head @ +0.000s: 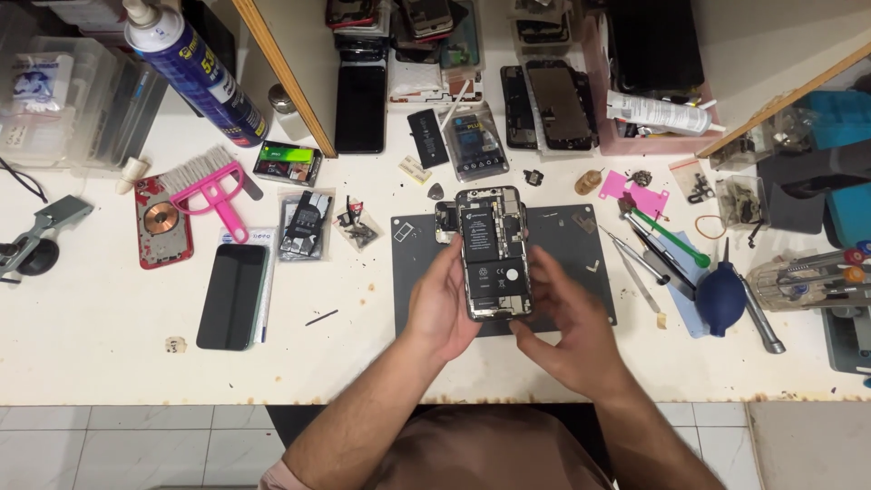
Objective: Assembling internal smartphone components by connecting ribbon cables to the motherboard and cleaning the assembly with an air blower.
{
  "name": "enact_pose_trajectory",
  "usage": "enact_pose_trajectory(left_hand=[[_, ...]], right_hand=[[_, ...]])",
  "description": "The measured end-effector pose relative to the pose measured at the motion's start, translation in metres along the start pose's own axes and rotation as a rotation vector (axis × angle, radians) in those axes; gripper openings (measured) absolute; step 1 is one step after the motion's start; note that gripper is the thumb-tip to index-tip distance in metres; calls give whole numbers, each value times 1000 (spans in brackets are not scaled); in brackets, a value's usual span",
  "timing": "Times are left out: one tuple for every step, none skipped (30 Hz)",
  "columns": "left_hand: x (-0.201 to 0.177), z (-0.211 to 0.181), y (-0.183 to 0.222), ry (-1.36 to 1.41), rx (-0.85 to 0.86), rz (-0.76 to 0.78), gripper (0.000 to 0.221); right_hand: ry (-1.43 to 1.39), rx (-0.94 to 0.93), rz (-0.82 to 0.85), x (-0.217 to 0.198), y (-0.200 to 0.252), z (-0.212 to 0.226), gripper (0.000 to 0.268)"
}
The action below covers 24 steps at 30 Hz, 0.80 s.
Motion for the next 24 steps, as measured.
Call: enact_pose_trajectory(left_hand=[[0, 0, -3, 0, 1, 0, 41], [7, 1, -5, 18, 0, 86, 47], [14, 2, -7, 36, -1, 172, 54], [15, 0, -6, 35, -3, 171, 54], [17, -1, -5, 27, -3, 183, 55], [19, -3, -4, 19, -3, 196, 56], [20, -1, -3, 19, -6, 195, 56], [21, 1, -2, 28, -16, 192, 56], [22, 3, -1, 38, -26, 188, 56], [22, 4, 0, 37, -27, 188, 56], [20, 7, 1, 35, -46, 167, 56], [18, 9, 2, 33, -63, 146, 56], [20, 6, 4, 33, -63, 146, 56], [23, 5, 7, 27, -73, 164, 58], [26, 3, 10, 20, -83, 182, 60], [26, 3, 10, 21, -83, 182, 60], [26, 3, 11, 20, -81, 175, 60], [25, 3, 11, 19, -80, 168, 60], [24, 3, 9, 19, -80, 169, 60], [23, 3, 8, 25, -76, 177, 59], [22, 4, 7, 31, -73, 184, 58], [20, 4, 5, 29, -74, 185, 58], [20, 2, 4, 47, -52, 210, 57], [19, 1, 3, 65, -32, 235, 56]], right_hand=[[0, 0, 0, 0, -1, 7, 97], [151, -67, -80, -5, -1, 21, 92], [302, -133, -161, -10, 1, 35, 88], [302, -130, -162, -10, 2, 35, 88], [398, -255, -236, -12, 6, 48, 70], [496, -380, -309, -13, 12, 61, 53], [496, -378, -310, -11, 12, 60, 53], [503, -450, -316, -8, 15, 64, 40], [509, -521, -322, -5, 18, 68, 29], [509, -520, -322, -6, 18, 69, 29], [510, -534, -322, -6, 18, 70, 26], [510, -549, -321, -6, 18, 72, 23], [510, -549, -320, -7, 19, 75, 23], [553, -551, -266, -3, 19, 78, 20], [595, -553, -212, 2, 19, 80, 17], [595, -554, -212, 2, 18, 81, 17], [588, -562, -209, 3, 18, 83, 16], [582, -570, -208, 4, 18, 85, 16], [582, -571, -208, 3, 18, 85, 16], [589, -570, -205, 4, 18, 85, 16], [596, -570, -203, 4, 18, 85, 17], [596, -570, -206, 3, 18, 84, 17], [653, -568, -174, 7, 18, 83, 16], [712, -565, -141, 10, 18, 81, 15]])
Point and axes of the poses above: each hand's wrist, its own y-axis away from the middle knuckle, its own x-axis out of the palm, z = x × y, the point moved 9 cm from there along -y, towards the middle knuckle
